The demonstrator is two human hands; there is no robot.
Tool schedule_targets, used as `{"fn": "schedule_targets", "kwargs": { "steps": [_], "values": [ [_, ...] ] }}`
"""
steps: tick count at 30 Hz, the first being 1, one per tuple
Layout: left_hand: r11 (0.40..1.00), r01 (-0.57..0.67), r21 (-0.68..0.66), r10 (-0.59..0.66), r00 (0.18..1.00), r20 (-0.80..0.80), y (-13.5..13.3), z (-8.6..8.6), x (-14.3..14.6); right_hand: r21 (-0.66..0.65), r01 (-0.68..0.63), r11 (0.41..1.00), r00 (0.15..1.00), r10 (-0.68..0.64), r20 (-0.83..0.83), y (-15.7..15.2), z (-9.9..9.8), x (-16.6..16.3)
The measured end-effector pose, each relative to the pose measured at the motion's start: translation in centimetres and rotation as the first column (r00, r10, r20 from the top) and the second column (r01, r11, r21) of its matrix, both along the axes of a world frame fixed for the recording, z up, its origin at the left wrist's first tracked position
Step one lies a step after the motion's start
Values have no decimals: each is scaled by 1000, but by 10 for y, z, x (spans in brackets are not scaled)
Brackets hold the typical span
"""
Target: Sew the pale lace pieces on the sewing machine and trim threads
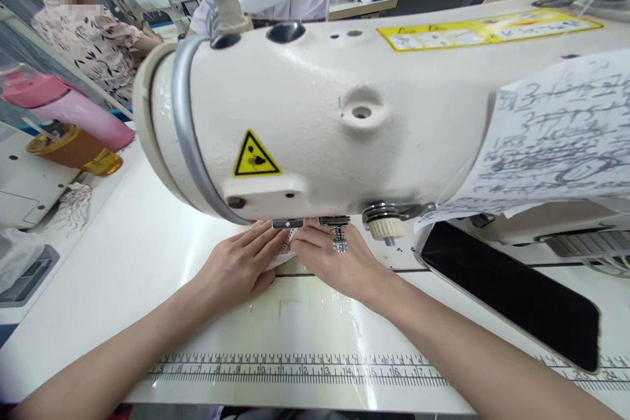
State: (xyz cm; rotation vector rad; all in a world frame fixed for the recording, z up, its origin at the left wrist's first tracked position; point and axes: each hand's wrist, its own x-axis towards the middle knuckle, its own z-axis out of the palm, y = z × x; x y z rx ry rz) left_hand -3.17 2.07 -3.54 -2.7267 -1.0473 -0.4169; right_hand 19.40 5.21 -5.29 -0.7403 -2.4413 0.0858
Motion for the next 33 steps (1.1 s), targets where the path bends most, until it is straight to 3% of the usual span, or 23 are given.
{"fn": "schedule_targets", "kwargs": {
  "steps": [9, 15, 21, 26, 33],
  "values": [
    [995, -68, 69, 70, 997, -26, -9, -2, 12, 80, 36, 996, 998, -40, 45, 2, -1, 13],
    [996, -65, 59, 66, 998, -9, -10, -5, 12, 30, 63, 998, 998, -63, -5, 6, -3, 13],
    [996, -69, 64, 69, 998, 8, -9, -4, 13, 47, 65, 997, 995, -68, 73, 7, -3, 14],
    [995, -69, 66, 69, 998, 9, -7, -5, 14, 87, 134, 987, 990, -138, 43, 8, -12, 18],
    [994, -97, 58, 96, 995, 21, -4, -6, 14, 5, 142, 990, 990, -142, 4, 10, -10, 15]
  ]
}}
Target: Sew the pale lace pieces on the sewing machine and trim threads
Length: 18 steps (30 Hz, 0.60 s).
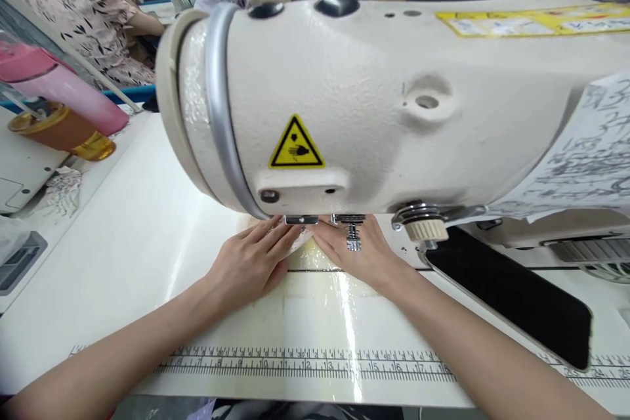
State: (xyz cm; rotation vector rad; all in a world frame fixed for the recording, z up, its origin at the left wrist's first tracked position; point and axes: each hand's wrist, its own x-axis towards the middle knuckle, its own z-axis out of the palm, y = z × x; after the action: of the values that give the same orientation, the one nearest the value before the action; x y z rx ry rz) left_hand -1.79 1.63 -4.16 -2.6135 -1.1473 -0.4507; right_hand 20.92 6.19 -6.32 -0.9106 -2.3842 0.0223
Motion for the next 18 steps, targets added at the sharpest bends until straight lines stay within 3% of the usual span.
{"fn": "schedule_targets", "kwargs": {
  "steps": [5, 8, 18],
  "values": [
    [988, 133, 75, -133, 991, 3, 5, -2, -3, -87, -40, 995, 999, 40, 4, -1, 8, -6],
    [986, 161, 44, -161, 987, -3, 7, 0, -7, -136, -23, 990, 997, 13, -74, -3, 8, -9],
    [982, 189, -24, -188, 981, 44, 14, 4, -15, -85, -35, 996, 993, 25, -115, -4, 9, -14]
  ]
}}
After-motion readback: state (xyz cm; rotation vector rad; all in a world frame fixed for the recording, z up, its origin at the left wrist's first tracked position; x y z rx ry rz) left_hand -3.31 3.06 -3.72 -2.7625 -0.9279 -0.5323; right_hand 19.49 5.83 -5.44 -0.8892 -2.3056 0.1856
